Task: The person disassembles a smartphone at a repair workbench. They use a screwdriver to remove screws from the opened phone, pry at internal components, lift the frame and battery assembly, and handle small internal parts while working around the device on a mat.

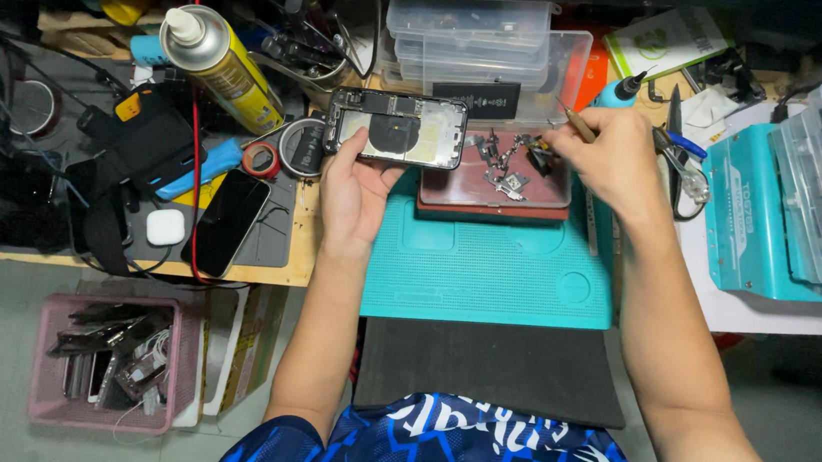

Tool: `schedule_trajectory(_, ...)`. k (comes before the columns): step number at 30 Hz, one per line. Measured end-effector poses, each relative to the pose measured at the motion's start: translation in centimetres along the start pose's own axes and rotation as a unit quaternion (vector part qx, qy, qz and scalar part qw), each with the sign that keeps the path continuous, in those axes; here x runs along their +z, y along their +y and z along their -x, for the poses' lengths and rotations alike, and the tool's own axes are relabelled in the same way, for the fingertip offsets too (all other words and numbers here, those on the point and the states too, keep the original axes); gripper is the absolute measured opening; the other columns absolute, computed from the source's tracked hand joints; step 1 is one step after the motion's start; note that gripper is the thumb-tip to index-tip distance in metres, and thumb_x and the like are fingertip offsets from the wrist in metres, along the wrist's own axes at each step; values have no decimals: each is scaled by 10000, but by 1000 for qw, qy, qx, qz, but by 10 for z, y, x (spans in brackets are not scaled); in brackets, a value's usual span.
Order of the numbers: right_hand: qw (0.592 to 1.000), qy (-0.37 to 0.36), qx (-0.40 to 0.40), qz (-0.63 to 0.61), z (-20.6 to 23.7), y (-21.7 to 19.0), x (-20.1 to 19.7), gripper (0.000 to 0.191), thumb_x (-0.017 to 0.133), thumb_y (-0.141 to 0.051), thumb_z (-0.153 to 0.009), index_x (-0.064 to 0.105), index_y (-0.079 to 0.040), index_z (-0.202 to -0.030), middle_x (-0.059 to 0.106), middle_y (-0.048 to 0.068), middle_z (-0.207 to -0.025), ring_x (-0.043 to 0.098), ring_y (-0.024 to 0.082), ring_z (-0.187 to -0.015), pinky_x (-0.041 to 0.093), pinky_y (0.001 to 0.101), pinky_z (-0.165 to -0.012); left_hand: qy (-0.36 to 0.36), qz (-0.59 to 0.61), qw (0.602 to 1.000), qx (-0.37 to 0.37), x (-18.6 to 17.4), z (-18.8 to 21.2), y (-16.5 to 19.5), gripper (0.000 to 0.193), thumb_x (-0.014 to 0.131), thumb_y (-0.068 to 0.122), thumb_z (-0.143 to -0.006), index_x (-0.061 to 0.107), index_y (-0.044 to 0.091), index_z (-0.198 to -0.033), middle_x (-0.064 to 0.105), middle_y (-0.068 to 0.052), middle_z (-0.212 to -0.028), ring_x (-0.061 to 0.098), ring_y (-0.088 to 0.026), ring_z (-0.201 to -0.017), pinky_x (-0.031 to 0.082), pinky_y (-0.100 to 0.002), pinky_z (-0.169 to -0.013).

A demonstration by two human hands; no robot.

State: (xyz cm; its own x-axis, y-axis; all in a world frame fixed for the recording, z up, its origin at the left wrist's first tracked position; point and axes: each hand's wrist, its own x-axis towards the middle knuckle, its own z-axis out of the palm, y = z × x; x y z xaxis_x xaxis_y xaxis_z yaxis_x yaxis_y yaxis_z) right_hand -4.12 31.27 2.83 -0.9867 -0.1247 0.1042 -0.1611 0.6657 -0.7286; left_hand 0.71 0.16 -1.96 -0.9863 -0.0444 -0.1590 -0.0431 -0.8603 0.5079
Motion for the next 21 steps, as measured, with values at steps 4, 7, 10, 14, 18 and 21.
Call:
schedule_trajectory(4, 999, -26, 24, 30, 0, -11, -1, 296, 817, -283, -836, 740, 3, -820, 640, 112, -617, 626, 184, -568, 493, 358, -587, 0, 4, 1000, 5, -7, -1, 7, 285, 532, 164, -1054, 630, -43, -1224, 715, -178, -1188, 711, -296, -1079, 600, -457, -909)
schedule_trajectory(7, 995, -29, 45, 90, 1, -18, -2, 340, 844, -334, -815, 748, -8, -795, 668, 152, -646, 669, 275, -605, 516, 401, -620, 3, 2, 1000, 8, -10, -2, 10, 276, 535, 165, -1057, 629, -39, -1219, 715, -171, -1188, 714, -292, -1080, 601, -454, -910)
schedule_trajectory(10, 990, -4, 32, 140, 2, -26, 4, 388, 867, -385, -815, 752, -15, -799, 680, 174, -686, 670, 350, -651, 515, 445, -635, -4, 10, 1000, -1, -10, -1, 9, 290, 532, 177, -1050, 629, -40, -1216, 718, -173, -1182, 717, -296, -1069, 604, -449, -912)
schedule_trajectory(14, 992, -33, -13, 119, -2, -32, 25, 356, 838, -382, -838, 766, -34, -867, 686, 192, -717, 687, 376, -683, 535, 467, -670, -13, 12, 1000, -2, -7, -3, 7, 290, 532, 179, -1057, 624, -39, -1224, 719, -175, -1187, 710, -302, -1073, 602, -449, -901)
schedule_trajectory(18, 983, -36, -71, 166, -11, -36, 56, 310, 844, -357, -789, 803, -69, -899, 693, 219, -736, 676, 424, -703, 528, 515, -667, -13, 31, 999, -6, -2, 2, 9, 342, 521, 207, -1059, 607, -43, -1275, 702, -180, -1232, 699, -314, -1105, 604, -457, -909)
schedule_trajectory(21, 987, -7, -86, 136, -11, -32, 63, 249, 793, -270, -787, 800, -71, -937, 694, 219, -735, 685, 419, -710, 541, 505, -707, -18, 60, 998, -1, 2, 8, 16, 393, 519, 254, -1038, 582, -40, -1290, 685, -191, -1249, 698, -337, -1104, 601, -495, -897)
